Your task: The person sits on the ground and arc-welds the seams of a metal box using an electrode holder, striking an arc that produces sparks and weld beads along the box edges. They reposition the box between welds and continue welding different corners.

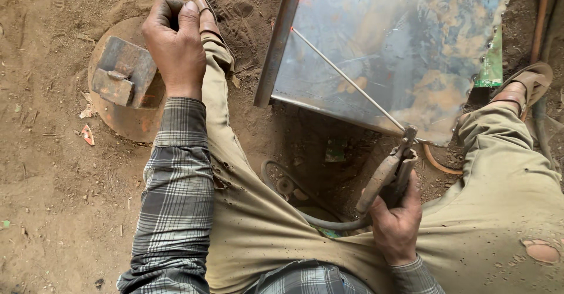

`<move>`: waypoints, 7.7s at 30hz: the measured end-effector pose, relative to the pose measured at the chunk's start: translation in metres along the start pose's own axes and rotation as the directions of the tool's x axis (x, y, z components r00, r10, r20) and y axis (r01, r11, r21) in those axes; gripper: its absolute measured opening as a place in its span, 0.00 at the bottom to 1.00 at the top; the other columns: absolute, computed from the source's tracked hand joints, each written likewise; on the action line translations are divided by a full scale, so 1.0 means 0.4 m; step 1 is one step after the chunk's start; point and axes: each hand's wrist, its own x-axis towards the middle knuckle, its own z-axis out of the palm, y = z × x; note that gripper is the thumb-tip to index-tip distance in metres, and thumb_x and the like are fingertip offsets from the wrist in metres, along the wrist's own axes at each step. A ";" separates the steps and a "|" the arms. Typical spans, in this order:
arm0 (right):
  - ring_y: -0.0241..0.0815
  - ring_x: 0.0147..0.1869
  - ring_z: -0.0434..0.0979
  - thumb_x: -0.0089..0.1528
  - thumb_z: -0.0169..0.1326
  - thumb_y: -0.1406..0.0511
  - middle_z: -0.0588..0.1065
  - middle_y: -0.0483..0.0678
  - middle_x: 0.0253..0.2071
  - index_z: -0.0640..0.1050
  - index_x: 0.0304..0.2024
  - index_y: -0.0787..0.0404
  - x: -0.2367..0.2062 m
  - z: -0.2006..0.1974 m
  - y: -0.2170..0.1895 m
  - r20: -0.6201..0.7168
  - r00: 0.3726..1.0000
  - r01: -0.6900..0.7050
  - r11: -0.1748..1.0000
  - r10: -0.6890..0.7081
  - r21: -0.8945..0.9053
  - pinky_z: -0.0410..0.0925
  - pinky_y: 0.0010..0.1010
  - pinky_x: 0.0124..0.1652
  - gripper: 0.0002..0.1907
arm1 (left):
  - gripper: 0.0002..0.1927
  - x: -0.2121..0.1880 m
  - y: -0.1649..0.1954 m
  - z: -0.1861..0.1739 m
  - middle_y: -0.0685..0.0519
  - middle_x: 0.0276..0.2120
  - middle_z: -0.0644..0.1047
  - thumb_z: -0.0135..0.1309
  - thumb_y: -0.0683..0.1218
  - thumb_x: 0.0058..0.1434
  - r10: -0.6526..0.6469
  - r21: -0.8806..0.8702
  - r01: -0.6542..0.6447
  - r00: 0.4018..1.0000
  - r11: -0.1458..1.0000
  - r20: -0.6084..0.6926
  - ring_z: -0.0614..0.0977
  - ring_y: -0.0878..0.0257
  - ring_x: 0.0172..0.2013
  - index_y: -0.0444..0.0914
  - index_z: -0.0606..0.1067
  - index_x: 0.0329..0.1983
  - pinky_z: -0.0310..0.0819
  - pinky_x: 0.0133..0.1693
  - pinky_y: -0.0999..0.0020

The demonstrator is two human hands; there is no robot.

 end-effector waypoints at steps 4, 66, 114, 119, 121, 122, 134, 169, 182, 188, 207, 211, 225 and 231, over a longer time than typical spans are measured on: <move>0.35 0.42 0.78 0.64 0.60 0.63 0.75 0.46 0.42 0.61 0.70 0.63 0.004 0.006 -0.002 0.025 1.000 0.011 1.000 -0.011 0.014 0.76 0.29 0.42 0.35 | 0.12 -0.003 -0.005 0.004 0.57 0.27 0.76 0.58 0.40 0.72 -0.033 -0.059 0.033 0.999 0.998 0.006 0.73 0.71 0.30 0.31 0.74 0.32 0.71 0.34 0.72; 0.35 0.49 0.75 0.64 0.61 0.63 0.71 0.45 0.50 0.59 0.72 0.64 0.006 0.020 -0.011 0.049 0.999 0.008 0.999 -0.011 0.054 0.75 0.29 0.46 0.39 | 0.13 -0.001 0.003 -0.003 0.58 0.28 0.73 0.58 0.40 0.72 -0.026 -0.117 0.029 0.999 0.993 0.028 0.71 0.71 0.32 0.32 0.72 0.31 0.68 0.37 0.73; 0.36 0.48 0.75 0.64 0.59 0.66 0.72 0.47 0.50 0.58 0.73 0.65 0.003 0.010 0.010 0.040 0.999 -0.006 1.000 0.005 0.004 0.74 0.30 0.48 0.38 | 0.15 -0.003 0.005 0.002 0.60 0.26 0.69 0.59 0.41 0.71 -0.074 -0.136 0.074 0.997 0.988 0.009 0.68 0.72 0.30 0.34 0.69 0.28 0.62 0.34 0.73; 0.35 0.50 0.75 0.63 0.58 0.65 0.72 0.46 0.51 0.58 0.72 0.65 0.003 0.014 -0.003 0.041 0.999 0.013 0.997 -0.010 -0.076 0.74 0.30 0.49 0.38 | 0.15 -0.004 0.001 -0.001 0.59 0.27 0.70 0.59 0.41 0.71 -0.037 -0.125 0.039 0.999 0.991 0.012 0.70 0.71 0.31 0.34 0.70 0.29 0.66 0.36 0.73; 0.36 0.48 0.75 0.63 0.60 0.65 0.72 0.47 0.49 0.59 0.72 0.66 0.004 0.017 -0.007 0.037 0.999 -0.010 0.999 0.012 -0.040 0.75 0.30 0.48 0.38 | 0.14 -0.003 -0.001 -0.002 0.59 0.28 0.71 0.59 0.41 0.71 -0.031 -0.144 0.033 0.999 0.989 0.019 0.71 0.71 0.32 0.34 0.70 0.30 0.67 0.38 0.73; 0.36 0.47 0.75 0.63 0.60 0.65 0.72 0.47 0.49 0.59 0.72 0.66 0.005 0.019 -0.008 0.036 0.999 -0.022 1.000 0.023 -0.021 0.75 0.30 0.47 0.39 | 0.14 -0.004 -0.001 -0.003 0.59 0.29 0.71 0.59 0.41 0.71 -0.028 -0.145 0.030 0.999 0.989 0.018 0.71 0.71 0.33 0.34 0.70 0.30 0.67 0.38 0.73; 0.36 0.52 0.74 0.62 0.63 0.60 0.72 0.45 0.51 0.61 0.69 0.66 0.008 0.028 -0.019 0.023 1.000 0.003 0.994 -0.001 -0.107 0.73 0.29 0.49 0.38 | 0.16 -0.004 0.006 -0.002 0.60 0.27 0.69 0.59 0.41 0.73 -0.030 -0.136 0.032 0.999 0.990 0.015 0.67 0.72 0.32 0.34 0.68 0.30 0.63 0.35 0.72; 0.37 0.61 0.70 0.63 0.62 0.63 0.69 0.46 0.61 0.60 0.73 0.67 0.010 0.029 -0.014 0.037 0.995 0.093 0.987 -0.089 -0.129 0.69 0.29 0.57 0.40 | 0.11 -0.002 0.023 0.003 0.62 0.27 0.70 0.60 0.41 0.69 -0.107 -0.208 0.108 0.994 0.972 0.018 0.68 0.73 0.29 0.33 0.73 0.32 0.61 0.31 0.74; 0.35 0.52 0.75 0.63 0.61 0.62 0.72 0.46 0.53 0.59 0.74 0.65 0.009 0.016 0.005 0.064 0.997 0.049 0.997 -0.046 -0.054 0.73 0.28 0.50 0.41 | 0.13 -0.002 0.017 0.003 0.60 0.27 0.73 0.59 0.41 0.71 -0.048 -0.137 0.051 0.999 0.989 0.023 0.71 0.72 0.30 0.33 0.73 0.30 0.66 0.35 0.73; 0.36 0.49 0.77 0.61 0.62 0.62 0.73 0.47 0.50 0.60 0.72 0.66 0.008 0.016 0.000 0.021 1.000 -0.016 0.989 0.020 -0.147 0.75 0.29 0.47 0.41 | 0.13 -0.004 0.013 0.002 0.59 0.28 0.73 0.59 0.41 0.72 -0.033 -0.128 0.036 0.999 0.991 0.020 0.71 0.71 0.32 0.32 0.73 0.31 0.66 0.37 0.72; 0.35 0.47 0.74 0.64 0.59 0.68 0.71 0.44 0.48 0.61 0.72 0.62 0.001 0.016 0.015 0.045 0.999 0.018 1.000 -0.017 -0.011 0.74 0.29 0.45 0.35 | 0.14 -0.006 0.010 0.003 0.61 0.26 0.67 0.59 0.41 0.70 -0.135 -0.172 0.136 0.991 0.976 0.017 0.66 0.72 0.28 0.35 0.69 0.30 0.59 0.30 0.70; 0.37 0.44 0.77 0.64 0.58 0.71 0.74 0.45 0.45 0.63 0.66 0.61 -0.015 -0.012 0.018 -0.044 0.998 0.047 0.999 -0.047 -0.001 0.76 0.31 0.43 0.30 | 0.14 -0.005 -0.004 -0.003 0.59 0.25 0.72 0.57 0.43 0.73 -0.016 -0.060 0.017 1.000 0.998 0.023 0.70 0.71 0.28 0.34 0.73 0.30 0.65 0.32 0.70; 0.36 0.40 0.79 0.61 0.58 0.72 0.76 0.45 0.40 0.65 0.63 0.63 -0.095 -0.053 0.045 0.022 0.997 -0.065 0.975 0.071 -0.211 0.76 0.29 0.41 0.29 | 0.22 -0.008 -0.033 0.007 0.60 0.18 0.67 0.60 0.42 0.70 -0.001 -0.026 0.000 1.000 1.000 -0.031 0.65 0.70 0.21 0.31 0.65 0.24 0.53 0.26 0.64; 0.38 0.41 0.81 0.62 0.55 0.72 0.76 0.47 0.40 0.62 0.67 0.63 -0.088 -0.040 0.043 0.042 0.994 -0.092 0.974 0.103 -0.207 0.77 0.31 0.42 0.31 | 0.23 -0.009 -0.065 0.014 0.59 0.18 0.64 0.60 0.42 0.71 0.030 -0.015 -0.030 0.999 0.999 -0.045 0.63 0.70 0.22 0.32 0.61 0.25 0.53 0.27 0.65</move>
